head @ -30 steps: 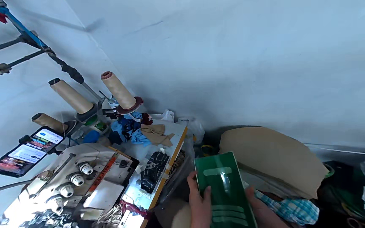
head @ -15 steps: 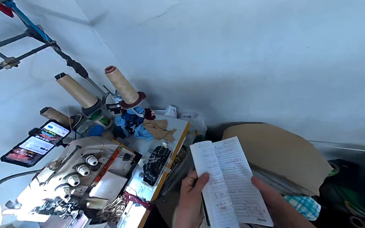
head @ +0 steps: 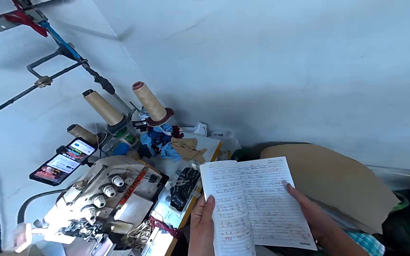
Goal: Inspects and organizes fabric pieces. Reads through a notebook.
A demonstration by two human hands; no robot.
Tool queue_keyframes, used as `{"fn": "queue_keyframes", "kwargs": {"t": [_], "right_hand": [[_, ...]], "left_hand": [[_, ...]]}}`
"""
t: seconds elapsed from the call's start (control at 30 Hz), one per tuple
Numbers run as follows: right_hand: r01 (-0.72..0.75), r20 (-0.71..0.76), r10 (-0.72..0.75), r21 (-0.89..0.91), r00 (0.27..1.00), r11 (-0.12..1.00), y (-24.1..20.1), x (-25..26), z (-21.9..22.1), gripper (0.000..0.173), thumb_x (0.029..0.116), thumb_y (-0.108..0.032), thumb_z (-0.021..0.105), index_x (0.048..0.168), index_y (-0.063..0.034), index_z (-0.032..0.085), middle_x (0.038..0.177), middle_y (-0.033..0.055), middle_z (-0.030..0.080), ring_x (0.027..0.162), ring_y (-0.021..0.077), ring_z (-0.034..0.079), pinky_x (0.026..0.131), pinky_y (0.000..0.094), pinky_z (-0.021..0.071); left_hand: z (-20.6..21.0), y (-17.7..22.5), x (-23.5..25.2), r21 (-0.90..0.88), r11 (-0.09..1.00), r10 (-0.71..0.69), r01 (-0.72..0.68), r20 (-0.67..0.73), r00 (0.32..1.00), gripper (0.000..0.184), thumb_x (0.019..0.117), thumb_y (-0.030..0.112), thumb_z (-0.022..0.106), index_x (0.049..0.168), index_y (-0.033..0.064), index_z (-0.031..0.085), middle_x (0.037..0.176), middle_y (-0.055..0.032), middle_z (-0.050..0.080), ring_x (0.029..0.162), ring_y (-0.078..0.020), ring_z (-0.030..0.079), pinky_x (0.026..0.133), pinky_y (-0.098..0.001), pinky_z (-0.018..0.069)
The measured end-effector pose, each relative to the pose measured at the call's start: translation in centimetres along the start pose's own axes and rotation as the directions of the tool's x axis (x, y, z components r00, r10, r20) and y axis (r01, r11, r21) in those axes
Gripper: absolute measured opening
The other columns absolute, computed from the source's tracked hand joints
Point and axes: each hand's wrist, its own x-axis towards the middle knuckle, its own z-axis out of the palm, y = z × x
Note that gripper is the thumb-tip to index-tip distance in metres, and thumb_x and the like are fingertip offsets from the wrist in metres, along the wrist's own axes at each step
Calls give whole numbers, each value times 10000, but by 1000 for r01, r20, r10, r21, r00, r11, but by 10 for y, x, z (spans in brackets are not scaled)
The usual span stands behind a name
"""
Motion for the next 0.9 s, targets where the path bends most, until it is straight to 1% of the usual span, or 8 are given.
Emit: {"fn": "queue_keyframes", "kwargs": {"t": [0.13, 0.23, 0.33, 0.53, 0.6, 0.73, 0.8, 0.9], "right_hand": [[19, -81, -26, -87, 996, 996, -7, 2, -2, 389, 1072, -319, 356, 1200, -96, 648, 999, 77, 776, 872, 155, 764, 756, 341, 654], [66, -118, -85, -161, 989, 985, -11, 2, -5, 345, 1064, -253, 375, 1127, -89, 671, 926, 73, 779, 795, 146, 764, 707, 325, 654], [97, -103, -117, -176, 988, 980, -14, 2, -3, 325, 1064, -243, 394, 1162, -91, 664, 930, 77, 779, 789, 149, 765, 705, 326, 655], [113, -31, -122, -208, 992, 972, -7, 1, 1, 288, 1060, -247, 435, 1222, -119, 636, 980, 59, 778, 835, 147, 766, 748, 326, 654], [90, -43, -101, -209, 994, 974, -2, 1, 6, 275, 1063, -215, 434, 1192, -108, 652, 965, 57, 779, 821, 143, 765, 742, 318, 653], [73, -25, -81, -234, 996, 969, 6, -1, 15, 259, 1067, -169, 419, 1178, -98, 643, 958, 33, 778, 818, 123, 761, 746, 297, 650], [66, -13, -71, -240, 997, 968, 10, -2, 19, 252, 1066, -168, 422, 1162, -100, 645, 952, 21, 779, 817, 114, 759, 746, 290, 649], [56, 17, -54, -234, 998, 970, 16, -2, 19, 250, 1063, -191, 442, 1158, -92, 652, 964, 20, 779, 830, 115, 760, 759, 295, 649]], "left_hand": [[-5, -2, 3, 74, 991, 106, -108, 32, 994, 310, 1084, 34, 353, 1355, -63, 468, 1048, -98, 729, 889, -158, 748, 807, -343, 647], [-7, -5, 5, 158, 975, 149, -154, 45, 988, 541, 1060, -8, 392, 1561, -10, 189, 1085, -112, 710, 862, -172, 755, 764, -339, 655], [-10, -9, 3, 288, 943, 150, -164, 72, 986, 779, 1012, -14, 518, 1622, 46, 37, 1192, -128, 697, 930, -175, 751, 811, -337, 652], [-15, -13, 2, 338, 941, 45, -26, -50, 998, 966, 893, 3, 728, 1648, 145, 141, 1257, -150, 675, 998, -216, 738, 851, -368, 645], [-14, -16, 1, 353, 935, 56, -30, -64, 996, 970, 840, 20, 792, 1628, 148, 239, 1289, -134, 666, 1012, -206, 734, 853, -364, 645], [-6, -23, -2, 330, 944, 31, -11, -55, 998, 987, 809, 0, 816, 1611, 121, 256, 1243, -135, 679, 988, -199, 736, 843, -353, 645], [-5, -26, -1, 397, 918, 25, 9, -80, 996, 930, 782, 55, 855, 1556, 79, 339, 1208, -130, 687, 979, -168, 731, 839, -329, 637], [-13, -32, 0, 579, 812, -24, 76, -97, 995, 936, 741, 280, 908, 1518, 93, 421, 1348, -143, 603, 1107, -171, 674, 925, -362, 590]]}}
